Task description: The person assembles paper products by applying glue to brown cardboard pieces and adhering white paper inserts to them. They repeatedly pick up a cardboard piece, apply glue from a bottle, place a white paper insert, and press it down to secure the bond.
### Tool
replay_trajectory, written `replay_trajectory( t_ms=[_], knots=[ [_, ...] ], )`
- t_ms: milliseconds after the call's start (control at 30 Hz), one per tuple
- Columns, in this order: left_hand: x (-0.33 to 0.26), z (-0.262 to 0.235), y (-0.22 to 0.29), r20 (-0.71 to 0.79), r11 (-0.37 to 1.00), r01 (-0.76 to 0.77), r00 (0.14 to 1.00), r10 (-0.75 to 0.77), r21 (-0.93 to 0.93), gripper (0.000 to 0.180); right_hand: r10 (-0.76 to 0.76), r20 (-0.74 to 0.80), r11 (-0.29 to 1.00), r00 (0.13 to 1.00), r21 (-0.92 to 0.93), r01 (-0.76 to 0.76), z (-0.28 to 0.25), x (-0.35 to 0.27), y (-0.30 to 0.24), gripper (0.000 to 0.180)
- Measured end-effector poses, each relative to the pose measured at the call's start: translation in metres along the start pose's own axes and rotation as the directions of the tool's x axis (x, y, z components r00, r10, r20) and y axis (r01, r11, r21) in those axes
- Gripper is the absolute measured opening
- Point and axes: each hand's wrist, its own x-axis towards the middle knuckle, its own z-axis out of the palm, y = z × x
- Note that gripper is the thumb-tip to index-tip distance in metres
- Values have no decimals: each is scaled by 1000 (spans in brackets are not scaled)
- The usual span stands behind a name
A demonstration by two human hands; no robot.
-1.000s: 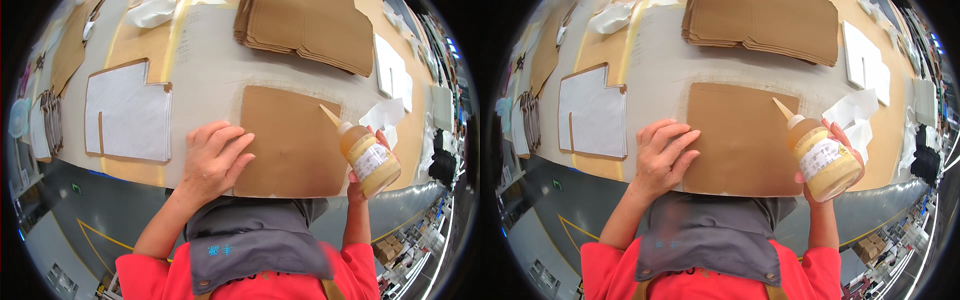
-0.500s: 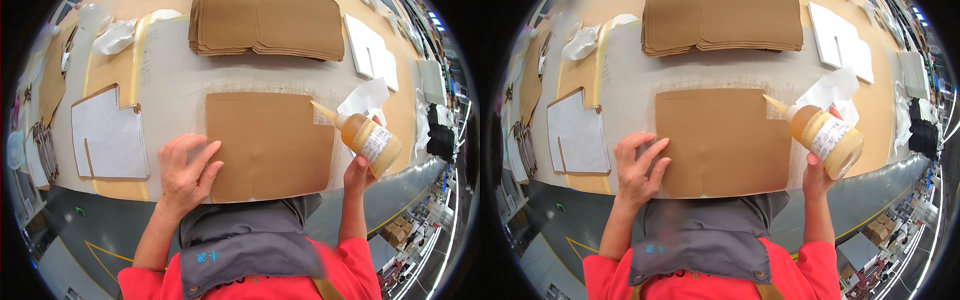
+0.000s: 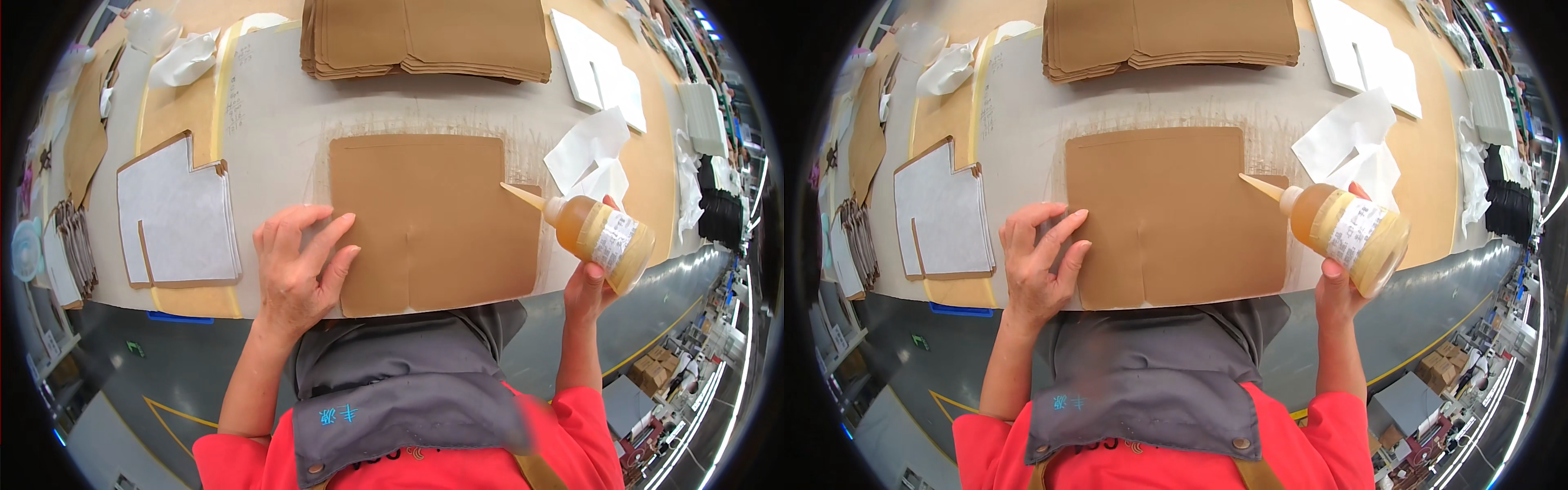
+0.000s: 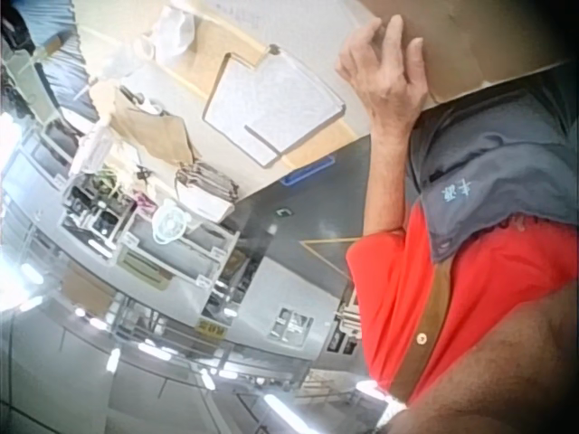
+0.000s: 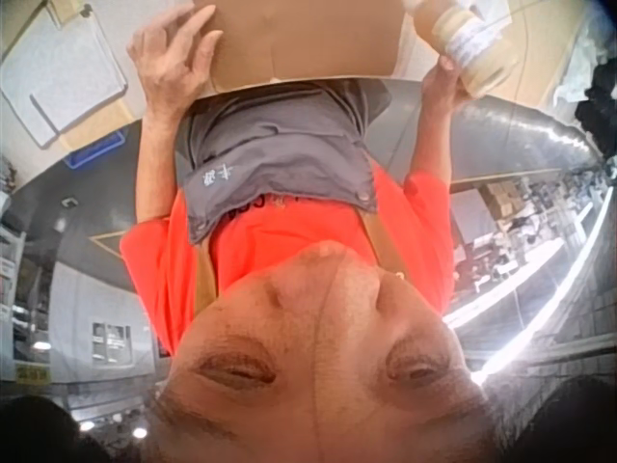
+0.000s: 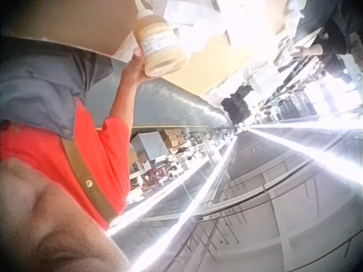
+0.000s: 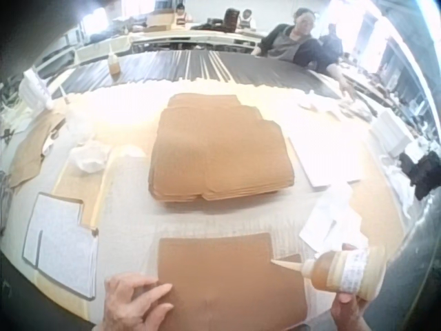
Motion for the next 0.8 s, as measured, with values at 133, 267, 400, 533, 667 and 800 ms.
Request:
replay_trajectory(
  t_ms=[133, 267, 400, 533, 667, 800],
  knots=[
    [1, -1, 1, 8, 1000, 2, 1000, -2, 4, 32, -10, -8, 999, 1000, -50, 9, 0, -6, -4, 103],
    [1, -1, 2, 10, 1000, 21, 1000, -21, -14, 35, -30, -21, 998, 999, -56, 28, -4, -7, -6, 100],
    [0, 1, 0, 2, 1000, 7, 1000, -7, -15, 36, -48, -43, 998, 998, -54, 45, -18, -5, -5, 98],
    [0, 1, 1, 5, 1000, -2, 1000, 2, 1, 36, 11, -95, 1000, 995, 12, -9, -29, -5, -1, 100],
    [1, 1, 1, 1, 1000, -11, 1000, 11, 12, 35, 16, -106, 1000, 994, -10, -17, -34, -8, -1, 98],
    [0, 2, 1, -6, 999, -24, 1000, 24, 29, 33, 2, -97, 1000, 995, -8, -3, -39, -15, -5, 95]
  ],
)
